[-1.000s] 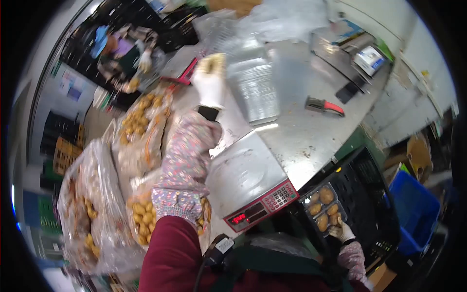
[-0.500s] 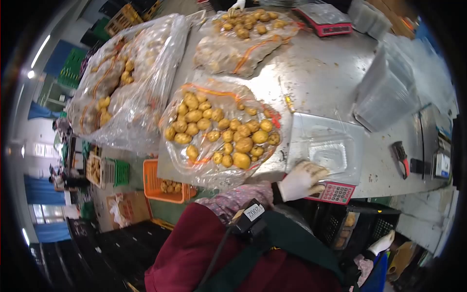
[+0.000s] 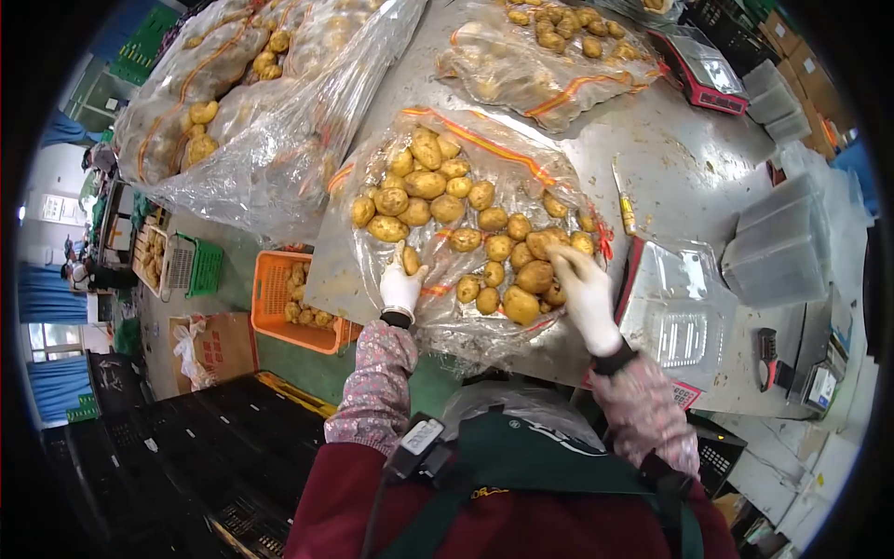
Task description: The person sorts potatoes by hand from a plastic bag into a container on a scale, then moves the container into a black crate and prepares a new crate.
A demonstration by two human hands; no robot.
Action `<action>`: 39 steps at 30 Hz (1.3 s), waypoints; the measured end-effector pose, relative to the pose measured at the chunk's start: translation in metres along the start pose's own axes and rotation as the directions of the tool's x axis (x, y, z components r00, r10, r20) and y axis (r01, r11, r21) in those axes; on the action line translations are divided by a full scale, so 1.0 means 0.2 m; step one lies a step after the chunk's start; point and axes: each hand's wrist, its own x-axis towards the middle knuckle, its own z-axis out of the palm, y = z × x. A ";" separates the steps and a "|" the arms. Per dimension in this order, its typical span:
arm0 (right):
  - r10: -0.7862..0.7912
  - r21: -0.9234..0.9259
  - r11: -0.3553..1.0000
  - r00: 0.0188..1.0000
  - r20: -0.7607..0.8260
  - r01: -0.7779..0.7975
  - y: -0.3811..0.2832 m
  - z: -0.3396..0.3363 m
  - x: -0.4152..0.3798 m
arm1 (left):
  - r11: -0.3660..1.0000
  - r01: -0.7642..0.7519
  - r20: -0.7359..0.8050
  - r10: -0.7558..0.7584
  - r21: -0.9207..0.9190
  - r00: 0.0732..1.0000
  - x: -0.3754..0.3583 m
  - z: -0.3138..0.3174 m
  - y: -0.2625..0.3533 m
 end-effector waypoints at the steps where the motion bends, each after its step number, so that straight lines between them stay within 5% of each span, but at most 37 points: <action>1: -0.081 -0.050 0.995 0.997 0.007 0.081 0.03 0.14 0.11 | 0.999 -0.040 0.002 0.040 0.007 0.999 0.01 0.00 -0.02; 2: -0.163 -0.097 0.982 0.987 0.019 0.164 0.08 0.28 0.21 | 1.000 -0.030 0.006 0.030 -0.003 1.000 0.01 0.01 -0.04; 4: -0.263 -0.199 0.942 0.962 0.069 0.272 0.23 0.53 0.42 | 0.925 -0.141 -0.126 0.102 -0.354 0.987 0.01 0.02 -0.08; 5: -0.143 -0.322 0.930 0.981 0.132 0.179 0.30 0.64 0.50 | 0.805 -0.086 -0.118 0.020 -0.587 0.993 0.00 0.00 -0.07; 6: -0.014 -0.443 0.892 0.983 0.181 0.094 0.33 0.73 0.58 | 0.806 -0.072 -0.119 0.002 -0.588 0.993 -0.01 -0.04 -0.05; 7: 0.044 -0.436 0.898 0.975 0.217 0.057 0.34 0.79 0.64 | 0.431 0.127 0.079 -0.128 -0.893 0.989 -0.04 -0.11 -0.03; 8: 0.100 -0.427 0.904 0.961 0.259 0.021 0.35 0.84 0.68 | -0.060 0.291 0.297 -0.156 -0.955 0.942 -0.08 -0.17 -0.03; 9: 0.086 -0.416 0.908 0.945 0.315 0.057 0.35 0.86 0.71 | -0.224 0.306 0.332 -0.089 -0.925 0.939 -0.10 -0.22 -0.03; 10: 0.120 -0.399 0.915 0.900 0.419 0.064 0.32 0.86 0.73 | -0.225 0.295 0.327 -0.119 -0.929 0.938 -0.12 -0.22 -0.07; 12: -0.030 -0.414 0.893 0.942 0.335 0.176 0.40 0.90 0.75 | -0.404 0.427 0.501 -0.095 -0.809 0.860 -0.13 -0.21 -0.13; 14: 0.170 -0.292 0.952 0.956 0.240 -0.096 0.44 0.88 0.77 | -0.501 0.433 0.548 -0.103 -0.750 0.830 -0.12 -0.24 -0.10; 16: 0.388 0.095 0.904 0.893 0.229 -0.417 0.51 0.82 0.81 | -0.574 0.400 0.522 -0.057 -0.715 0.851 -0.08 -0.22 -0.10; 18: 0.263 0.155 0.943 0.945 0.194 -0.295 0.70 0.76 0.86 | -0.536 0.418 0.515 -0.038 -0.734 0.856 -0.04 -0.21 -0.10; 20: 0.479 0.634 0.494 0.795 0.373 -0.595 0.50 0.63 0.79 | -0.497 0.442 0.513 -0.007 -0.747 0.859 0.00 -0.20 -0.06; 22: 0.542 0.772 0.102 0.685 0.486 -0.628 0.24 0.54 0.75 | -0.281 0.449 0.443 0.088 -0.848 0.892 0.04 -0.24 0.04; 24: 0.447 0.669 0.506 0.829 0.337 -0.545 0.36 0.62 0.69 | -0.196 0.488 0.463 0.161 -0.851 0.872 0.08 -0.21 0.11; 26: 0.276 0.688 0.571 0.894 0.353 -0.448 0.13 0.63 0.63 | -0.020 0.626 0.583 0.343 -0.779 0.736 0.14 -0.16 0.20; 27: 0.358 0.794 0.397 0.874 0.328 -0.460 0.07 0.67 0.60 | -0.020 0.622 0.547 0.455 -0.782 0.703 0.13 -0.21 0.30; 30: 0.064 0.454 0.875 0.969 0.238 -0.169 -0.06 0.69 0.50 | -0.201 0.737 0.610 0.443 -0.646 0.656 0.13 -0.17 0.44; 35: 0.193 0.540 0.774 0.936 0.295 -0.330 -0.19 0.62 0.44 | -0.062 0.714 0.650 0.367 -0.697 0.666 0.14 -0.17 0.52; 37: 0.263 0.503 0.787 0.932 0.249 -0.357 -0.21 0.60 0.44 | 0.123 0.455 0.471 0.245 -0.882 0.847 0.12 -0.12 0.53; 39: 0.327 0.462 0.771 0.895 0.305 -0.439 -0.16 0.60 0.44 | 0.208 0.361 0.403 0.220 -0.909 0.889 0.11 -0.12 0.52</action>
